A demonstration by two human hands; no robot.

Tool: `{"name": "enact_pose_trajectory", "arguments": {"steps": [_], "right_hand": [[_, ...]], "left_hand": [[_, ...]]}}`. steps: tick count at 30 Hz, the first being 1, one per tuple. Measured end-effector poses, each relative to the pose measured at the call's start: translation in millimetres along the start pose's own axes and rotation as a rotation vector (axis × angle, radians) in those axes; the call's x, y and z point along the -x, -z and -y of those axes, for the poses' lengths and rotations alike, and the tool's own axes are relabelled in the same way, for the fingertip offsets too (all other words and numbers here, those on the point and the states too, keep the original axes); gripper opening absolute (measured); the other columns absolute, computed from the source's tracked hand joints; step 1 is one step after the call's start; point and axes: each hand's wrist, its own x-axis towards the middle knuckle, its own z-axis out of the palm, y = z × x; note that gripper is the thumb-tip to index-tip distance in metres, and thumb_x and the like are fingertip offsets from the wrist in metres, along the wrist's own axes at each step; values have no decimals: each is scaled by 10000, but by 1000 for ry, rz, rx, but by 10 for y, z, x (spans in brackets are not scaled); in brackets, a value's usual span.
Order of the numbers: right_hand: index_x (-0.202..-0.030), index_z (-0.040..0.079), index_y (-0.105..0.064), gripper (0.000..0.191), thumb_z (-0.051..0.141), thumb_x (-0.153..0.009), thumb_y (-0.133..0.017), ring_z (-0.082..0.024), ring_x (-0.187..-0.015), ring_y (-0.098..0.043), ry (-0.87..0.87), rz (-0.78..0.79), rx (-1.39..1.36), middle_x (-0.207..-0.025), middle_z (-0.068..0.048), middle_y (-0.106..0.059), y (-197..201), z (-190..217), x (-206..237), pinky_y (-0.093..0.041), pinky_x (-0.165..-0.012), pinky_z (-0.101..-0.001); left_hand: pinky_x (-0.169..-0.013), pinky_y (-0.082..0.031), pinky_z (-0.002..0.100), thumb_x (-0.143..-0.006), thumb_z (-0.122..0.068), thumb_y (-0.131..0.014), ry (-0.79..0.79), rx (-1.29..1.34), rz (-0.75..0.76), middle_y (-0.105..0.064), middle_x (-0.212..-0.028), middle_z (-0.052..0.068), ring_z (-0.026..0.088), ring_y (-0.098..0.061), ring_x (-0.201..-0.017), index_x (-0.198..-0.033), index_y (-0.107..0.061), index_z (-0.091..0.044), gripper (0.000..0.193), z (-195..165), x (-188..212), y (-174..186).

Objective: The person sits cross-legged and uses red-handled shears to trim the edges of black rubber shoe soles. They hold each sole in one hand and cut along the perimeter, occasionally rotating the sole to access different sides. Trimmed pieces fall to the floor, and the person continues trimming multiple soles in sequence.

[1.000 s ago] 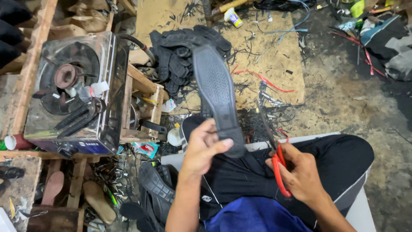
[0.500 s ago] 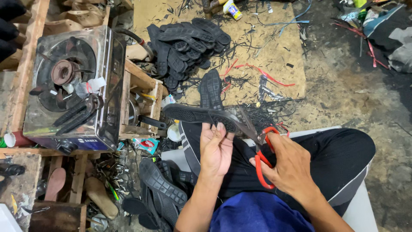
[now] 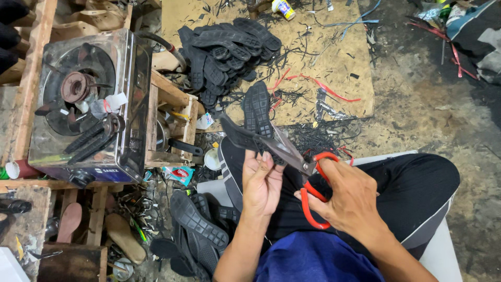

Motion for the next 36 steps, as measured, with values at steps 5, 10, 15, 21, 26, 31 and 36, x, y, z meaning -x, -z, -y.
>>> {"name": "enact_pose_trajectory", "arguments": {"steps": [5,10,15,21,26,31,36], "right_hand": [[-920,86,-643,602,551,-606,-860,-331,-637,-665,-49,82,38,-684,-103,-656,43,13,6,-499,-582,-434],[-978,93,-664,596,536,-623,-843,-327,-559,-646,-9,70,32,-612,-97,-644,103,22,25,-486,-521,-426],[-917,98,-670,548,537,-638,-844,-331,-505,-632,8,95,26,-547,-101,-626,135,-21,62,-473,-477,-426],[-1060,120,-715,600,524,-638,-849,-337,-484,-628,-106,211,-32,-507,-137,-597,154,-48,82,-475,-493,-432],[-955,67,-654,566,490,-632,-847,-333,-620,-641,-12,85,-89,-689,-113,-641,102,26,67,-486,-577,-425],[-977,70,-650,607,503,-609,-862,-326,-657,-647,69,-2,-40,-760,-104,-655,-15,100,35,-490,-602,-426],[-971,76,-662,625,526,-595,-877,-318,-594,-636,58,-5,-25,-676,-95,-644,-42,106,33,-482,-571,-428]], "left_hand": [[-1023,-549,376,-1010,16,-620,-27,-56,-18,-654,-1307,113,207,-663,-1155,-1541,-374,-39,588,-39,-27,118],[-1018,-545,333,-1075,88,-610,-50,-36,80,-654,-1312,113,163,-654,-1116,-1613,-381,6,590,-128,-105,239],[-976,-539,283,-952,88,-611,-35,-162,-27,-640,-1359,93,149,-661,-1137,-1556,-350,2,664,-279,-192,285],[-947,-542,281,-1017,106,-616,-46,-131,98,-633,-1364,117,138,-655,-1101,-1632,-326,-29,693,-393,-214,333],[-999,-541,331,-964,89,-662,-54,-106,89,-646,-1306,104,127,-661,-1058,-1630,-300,-50,770,-377,-166,285],[-1077,-527,376,-951,65,-676,-23,-68,74,-653,-1251,104,120,-655,-1029,-1619,-292,-44,779,-290,-116,189],[-1036,-532,344,-959,83,-676,-7,-58,72,-650,-1258,113,115,-646,-1025,-1627,-297,-41,777,-243,-98,232]]}}
